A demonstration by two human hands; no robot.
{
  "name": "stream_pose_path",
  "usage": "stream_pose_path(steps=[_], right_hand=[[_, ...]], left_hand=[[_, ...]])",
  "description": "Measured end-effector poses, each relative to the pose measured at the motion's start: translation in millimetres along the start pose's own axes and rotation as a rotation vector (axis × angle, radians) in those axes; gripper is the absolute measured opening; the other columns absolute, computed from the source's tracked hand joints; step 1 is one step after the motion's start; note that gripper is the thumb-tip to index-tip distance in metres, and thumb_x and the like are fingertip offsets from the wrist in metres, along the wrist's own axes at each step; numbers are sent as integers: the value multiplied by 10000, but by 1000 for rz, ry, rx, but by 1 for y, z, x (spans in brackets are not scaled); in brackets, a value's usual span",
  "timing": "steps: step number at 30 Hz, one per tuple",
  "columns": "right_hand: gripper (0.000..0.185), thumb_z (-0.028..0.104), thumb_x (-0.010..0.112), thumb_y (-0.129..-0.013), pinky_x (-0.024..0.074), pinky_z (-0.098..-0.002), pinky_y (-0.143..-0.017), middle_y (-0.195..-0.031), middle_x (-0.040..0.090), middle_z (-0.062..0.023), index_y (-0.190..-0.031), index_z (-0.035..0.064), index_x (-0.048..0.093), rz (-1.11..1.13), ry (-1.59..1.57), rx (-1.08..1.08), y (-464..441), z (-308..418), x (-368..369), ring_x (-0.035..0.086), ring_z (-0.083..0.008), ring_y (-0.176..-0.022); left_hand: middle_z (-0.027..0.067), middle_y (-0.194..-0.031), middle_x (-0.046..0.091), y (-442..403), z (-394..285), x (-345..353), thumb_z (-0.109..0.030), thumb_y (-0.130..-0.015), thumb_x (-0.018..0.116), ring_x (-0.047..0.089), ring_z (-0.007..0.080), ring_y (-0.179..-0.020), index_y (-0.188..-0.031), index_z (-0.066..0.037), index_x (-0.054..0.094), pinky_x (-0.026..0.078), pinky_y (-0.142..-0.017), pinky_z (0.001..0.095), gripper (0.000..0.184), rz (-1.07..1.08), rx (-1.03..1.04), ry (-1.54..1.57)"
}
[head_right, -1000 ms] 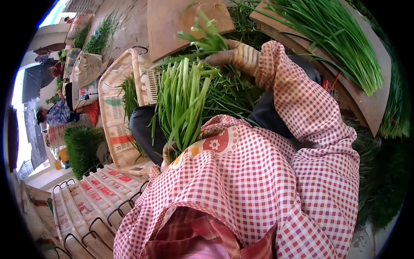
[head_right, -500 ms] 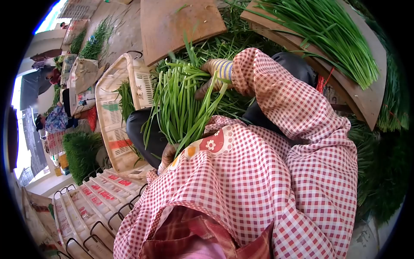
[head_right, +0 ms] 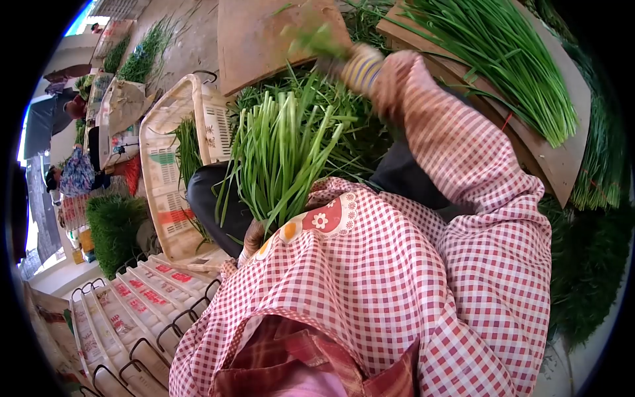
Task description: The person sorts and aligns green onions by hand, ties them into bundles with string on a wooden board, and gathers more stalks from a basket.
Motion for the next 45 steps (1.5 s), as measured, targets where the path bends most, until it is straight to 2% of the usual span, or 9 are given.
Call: stream_pose_path(steps=[1,2,5,12,17,24,29,38,45], right_hand=[[432,408,637,-837,489,-296,-615,-951,671,-67,-1122,86,605,-85,39,32,-2,17,-14,614,-128,-800],[481,436,656,-811,468,-274,-561,-960,667,-43,-1142,94,589,-103,717,-61,6,57,-30,606,-109,-758],[539,433,681,-757,412,-211,-495,-926,652,-7,-1160,95,562,-132,639,-28,17,75,-63,559,-72,-664],[449,314,764,-738,471,-273,-708,-954,664,-51,-1092,77,625,510,709,301,77,-1,28,589,-148,-785],[431,302,707,-808,495,-309,-746,-957,666,-75,-1145,58,597,165,511,157,28,-17,3,601,-150,-852],[578,356,698,-782,416,-398,-971,-1298,499,-181,-1269,108,510,385,1772,277,4,-1,23,500,-314,-1171],[450,380,749,-708,348,-490,-992,-1265,489,-171,-1044,105,629,627,1486,-565,39,52,103,413,-362,-1215],[772,609,725,-605,291,-523,-1000,-1232,470,-152,-1126,61,568,679,1427,-649,60,17,130,347,-381,-1250],[546,440,675,-733,332,-498,-966,-1153,540,-156,-1126,68,606,864,1575,-549,64,20,130,473,-369,-1099]], left_hand=[[105,-1100,621,0,0,-1,-47,-772,677,602,194,-955,-1159,-18,546,490,-856,336,410,-1,5,1],[105,-1101,621,0,-1,-1,-44,-770,679,602,194,-955,-1163,-18,544,489,-856,335,416,1,6,1],[104,-1104,620,-1,-2,-3,-35,-766,683,601,193,-956,-1172,-19,538,488,-856,332,432,5,21,9],[102,-1112,617,-5,-5,-4,-14,-756,692,600,191,-959,-1195,-22,524,486,-856,325,470,-6,91,-120],[76,-1082,640,-5,-13,-11,-112,-762,746,604,153,-927,-1142,-24,571,491,-805,285,427,-218,62,-630],[63,-1065,641,-5,-17,11,-73,-732,764,598,130,-926,-1164,-25,530,494,-801,244,494,-263,54,-383],[62,-1090,630,0,-12,5,-13,-718,757,591,138,-952,-1185,-17,521,492,-837,256,523,-271,-37,-444],[80,-1117,618,-4,-5,-5,22,-727,736,592,158,-995,-1219,-25,504,488,-885,300,546,-98,3,-511],[72,-1152,595,-11,6,-3,33,-736,723,572,150,-1030,-1282,-17,438,473,-915,281,618,17,24,-326]])
Point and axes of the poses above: each hand's wrist, its own y-axis away from the middle knuckle, its own x-axis out of the palm, z = x × y, the point moved 7 cm from there along -y, towards the middle knuckle
